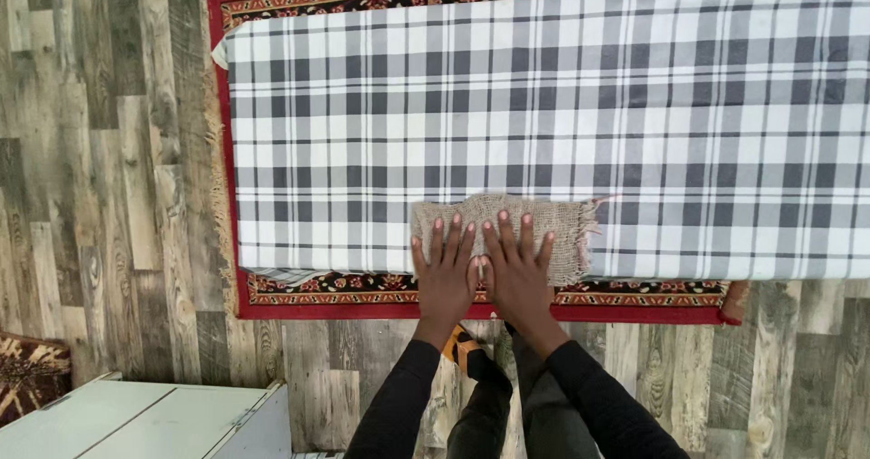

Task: The person picks up a cloth from a shelf, wipes a glass bowl and a floral-patterned glass plate repeatedly by hand, and then sets them back down on a table.

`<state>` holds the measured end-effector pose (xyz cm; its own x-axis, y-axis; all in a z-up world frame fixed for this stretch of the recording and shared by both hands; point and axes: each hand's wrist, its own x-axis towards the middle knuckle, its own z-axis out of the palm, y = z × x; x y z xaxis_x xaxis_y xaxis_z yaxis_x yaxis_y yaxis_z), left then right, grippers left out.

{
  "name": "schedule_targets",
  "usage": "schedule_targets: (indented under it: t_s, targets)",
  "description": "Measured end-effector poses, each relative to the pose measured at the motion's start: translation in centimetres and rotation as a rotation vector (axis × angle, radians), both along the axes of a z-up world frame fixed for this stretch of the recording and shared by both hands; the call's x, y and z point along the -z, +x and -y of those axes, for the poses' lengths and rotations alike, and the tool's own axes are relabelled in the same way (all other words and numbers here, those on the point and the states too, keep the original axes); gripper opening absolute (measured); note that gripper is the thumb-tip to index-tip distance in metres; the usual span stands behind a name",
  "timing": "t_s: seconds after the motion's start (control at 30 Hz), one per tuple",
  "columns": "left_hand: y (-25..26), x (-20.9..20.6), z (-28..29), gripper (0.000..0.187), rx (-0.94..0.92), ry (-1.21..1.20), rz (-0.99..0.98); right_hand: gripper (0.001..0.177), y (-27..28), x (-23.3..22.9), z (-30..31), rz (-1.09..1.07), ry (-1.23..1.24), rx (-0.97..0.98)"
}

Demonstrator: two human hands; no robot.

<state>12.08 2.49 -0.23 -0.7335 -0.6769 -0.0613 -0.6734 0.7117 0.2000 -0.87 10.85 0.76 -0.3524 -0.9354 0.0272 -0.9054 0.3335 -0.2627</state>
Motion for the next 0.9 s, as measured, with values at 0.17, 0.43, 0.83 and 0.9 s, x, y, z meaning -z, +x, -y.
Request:
schedule_targets:
  t_s: [0.17, 0.43, 0.83, 0.9]
  targets:
    - [6.2, 0.2, 4.4, 0.061, -0.158, 0.077, -0.037, 0.059, 3.5, 0.5, 5.6, 0.006, 0.054, -0.204]
    - [0.9, 0.8, 9.7, 0.059, -0.249, -0.053, -0.036, 0.061, -2.6, 0.6, 12.5, 0.08, 0.002, -0.23]
    - [-4.5, -0.2, 12.2, 0.054, -0.056, -0.017, -0.191, 0.056, -5.1, 1.0, 11.5, 0.044, -0.056, -0.065]
    - [-3.6, 0.0, 13.8, 0.054, -0.1, -0.02, -0.246, 0.058, -5.0, 1.2, 13.6, 0.046, -0.058, -0.102]
